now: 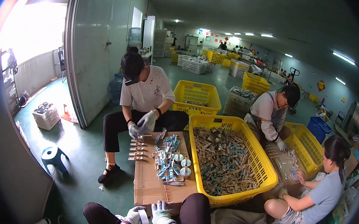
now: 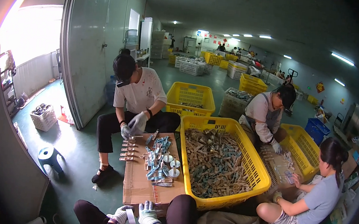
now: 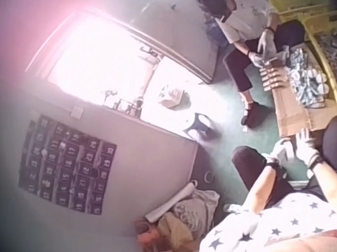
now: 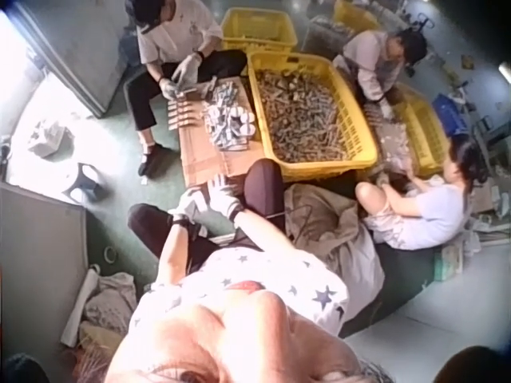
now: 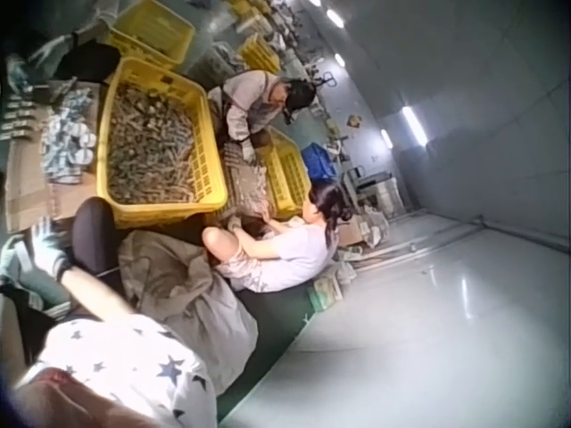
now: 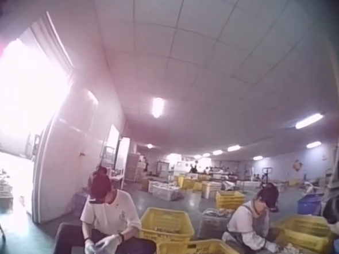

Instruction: Sorting and assembling plastic and metal components for light bulbs into sets.

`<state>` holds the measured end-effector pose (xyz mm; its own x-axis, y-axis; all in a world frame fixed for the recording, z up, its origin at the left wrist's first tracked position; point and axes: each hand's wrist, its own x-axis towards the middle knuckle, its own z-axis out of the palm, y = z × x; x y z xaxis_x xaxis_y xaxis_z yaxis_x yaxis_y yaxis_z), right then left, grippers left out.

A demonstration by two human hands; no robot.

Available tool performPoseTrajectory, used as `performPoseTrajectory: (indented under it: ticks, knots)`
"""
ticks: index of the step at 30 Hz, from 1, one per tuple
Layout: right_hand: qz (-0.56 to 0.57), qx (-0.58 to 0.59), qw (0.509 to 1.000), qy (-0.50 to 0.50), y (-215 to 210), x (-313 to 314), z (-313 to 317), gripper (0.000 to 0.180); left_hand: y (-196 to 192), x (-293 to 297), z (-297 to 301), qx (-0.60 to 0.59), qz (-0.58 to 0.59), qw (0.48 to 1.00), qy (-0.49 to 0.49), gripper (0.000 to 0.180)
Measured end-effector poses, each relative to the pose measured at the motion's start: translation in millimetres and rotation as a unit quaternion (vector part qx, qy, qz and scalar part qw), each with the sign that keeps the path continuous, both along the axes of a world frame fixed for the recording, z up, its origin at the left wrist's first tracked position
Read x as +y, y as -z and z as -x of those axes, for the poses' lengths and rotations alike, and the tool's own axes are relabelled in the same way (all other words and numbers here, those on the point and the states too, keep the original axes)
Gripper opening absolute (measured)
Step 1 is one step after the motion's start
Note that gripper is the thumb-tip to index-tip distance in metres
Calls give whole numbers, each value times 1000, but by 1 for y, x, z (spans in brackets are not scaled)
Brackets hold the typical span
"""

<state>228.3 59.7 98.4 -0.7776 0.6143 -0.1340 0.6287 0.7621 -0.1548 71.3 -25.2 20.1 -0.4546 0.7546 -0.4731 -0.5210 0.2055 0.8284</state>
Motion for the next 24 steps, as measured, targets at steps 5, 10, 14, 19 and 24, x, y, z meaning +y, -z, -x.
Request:
performPoseTrajectory:
  ticks: [5,10,14,19,24]
  knots:
    - [-11,10,1000,4,11,1,-2,70,1,1,-3,27,1,1000,12,17]
    - [-7,5,1000,11,10,1,-2,70,-11,1,-6,1,8,1000,7,21]
    - [-15,0,1000,7,7,0,1,71,-10,-3,-4,7,-4,1000,7,23]
    - [-44,23,999,3,23,5,-1,71,-12,3,-6,18,3,1000,8,22]
    - [-26,35,999,-5,15,1,-1,71,-10,-2,-5,14,0,1000,7,21]
